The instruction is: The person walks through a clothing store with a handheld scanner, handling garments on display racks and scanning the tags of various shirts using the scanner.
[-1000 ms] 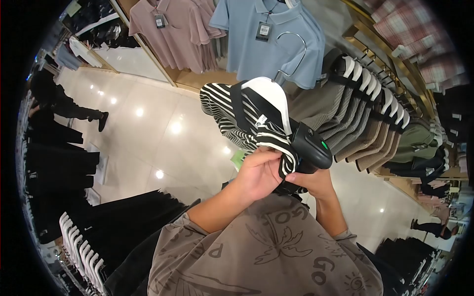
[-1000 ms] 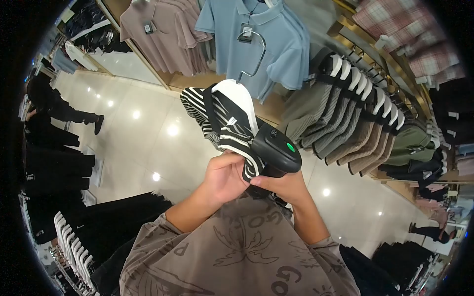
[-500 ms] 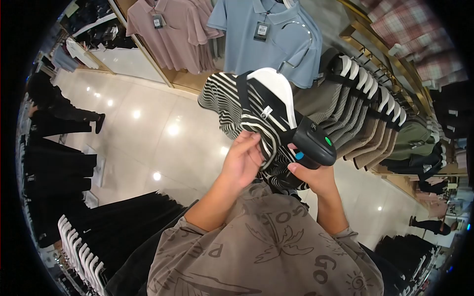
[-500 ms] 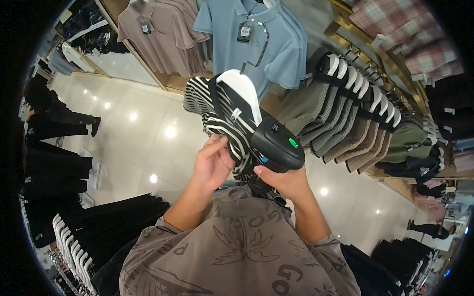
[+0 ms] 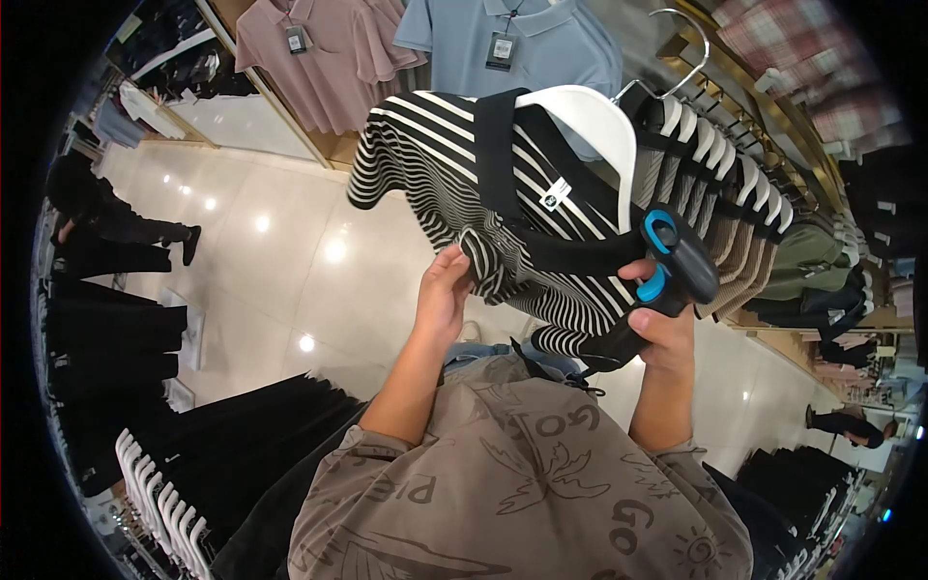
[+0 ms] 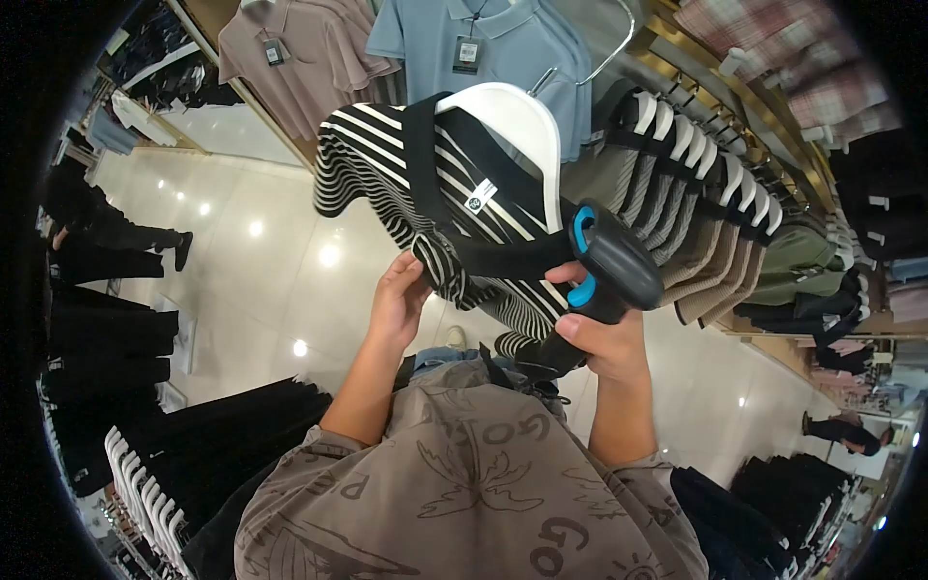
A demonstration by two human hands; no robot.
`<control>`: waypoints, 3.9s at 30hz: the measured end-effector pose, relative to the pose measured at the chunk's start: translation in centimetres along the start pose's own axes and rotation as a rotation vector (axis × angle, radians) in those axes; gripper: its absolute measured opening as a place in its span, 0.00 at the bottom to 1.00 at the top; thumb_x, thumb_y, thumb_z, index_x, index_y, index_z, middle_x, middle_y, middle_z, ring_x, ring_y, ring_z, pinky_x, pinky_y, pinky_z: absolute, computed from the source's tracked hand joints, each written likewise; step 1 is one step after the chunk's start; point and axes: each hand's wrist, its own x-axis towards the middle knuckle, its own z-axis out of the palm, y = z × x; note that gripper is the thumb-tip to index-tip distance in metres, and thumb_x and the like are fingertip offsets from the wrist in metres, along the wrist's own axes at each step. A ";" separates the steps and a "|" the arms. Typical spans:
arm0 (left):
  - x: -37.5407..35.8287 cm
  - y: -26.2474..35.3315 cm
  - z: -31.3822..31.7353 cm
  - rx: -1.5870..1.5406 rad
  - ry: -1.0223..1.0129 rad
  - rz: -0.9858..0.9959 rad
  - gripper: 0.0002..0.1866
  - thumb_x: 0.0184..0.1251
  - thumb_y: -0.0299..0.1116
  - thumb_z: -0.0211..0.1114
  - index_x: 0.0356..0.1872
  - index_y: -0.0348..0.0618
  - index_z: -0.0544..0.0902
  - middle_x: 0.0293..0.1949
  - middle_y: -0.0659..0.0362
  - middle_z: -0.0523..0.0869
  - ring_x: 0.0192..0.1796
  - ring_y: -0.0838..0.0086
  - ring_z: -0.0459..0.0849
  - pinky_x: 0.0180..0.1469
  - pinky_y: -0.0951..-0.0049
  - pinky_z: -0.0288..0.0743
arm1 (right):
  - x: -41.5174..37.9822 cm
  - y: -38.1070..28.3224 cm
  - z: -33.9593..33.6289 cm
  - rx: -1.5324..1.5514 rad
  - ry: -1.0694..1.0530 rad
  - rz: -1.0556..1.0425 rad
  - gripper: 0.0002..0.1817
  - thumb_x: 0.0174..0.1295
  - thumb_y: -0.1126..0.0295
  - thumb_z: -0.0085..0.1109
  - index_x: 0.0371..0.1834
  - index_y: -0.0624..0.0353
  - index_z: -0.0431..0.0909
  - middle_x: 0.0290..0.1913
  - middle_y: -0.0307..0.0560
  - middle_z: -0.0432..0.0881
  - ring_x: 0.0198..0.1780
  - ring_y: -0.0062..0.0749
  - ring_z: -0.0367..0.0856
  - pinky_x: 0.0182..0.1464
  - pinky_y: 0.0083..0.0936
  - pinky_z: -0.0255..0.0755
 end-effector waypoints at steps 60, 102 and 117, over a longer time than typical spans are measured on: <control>-1.7 -1.2 -3.3 -0.472 -0.220 -0.337 0.25 0.74 0.45 0.47 0.63 0.38 0.70 0.60 0.50 0.77 0.59 0.60 0.78 0.60 0.56 0.74 | 0.2 -4.9 -3.0 -0.423 0.260 -0.543 0.37 0.46 0.70 0.65 0.63 0.62 0.63 0.53 0.50 0.76 0.57 0.35 0.73 0.64 0.31 0.65; -0.9 4.1 3.2 -0.783 -0.277 -0.099 0.20 0.70 0.47 0.50 0.46 0.42 0.80 0.41 0.54 0.85 0.43 0.63 0.85 0.48 0.62 0.80 | -3.0 1.2 5.8 -0.475 -0.202 0.043 0.23 0.44 0.77 0.73 0.46 0.67 0.77 0.40 0.44 0.84 0.39 0.21 0.80 0.45 0.21 0.73; -3.4 3.8 7.7 -0.618 -0.074 -0.046 0.20 0.70 0.51 0.51 0.45 0.45 0.80 0.38 0.59 0.86 0.38 0.69 0.86 0.43 0.67 0.81 | -2.5 2.8 4.7 -0.529 -0.264 -0.109 0.26 0.45 0.74 0.74 0.50 0.66 0.77 0.48 0.47 0.82 0.49 0.29 0.81 0.55 0.25 0.71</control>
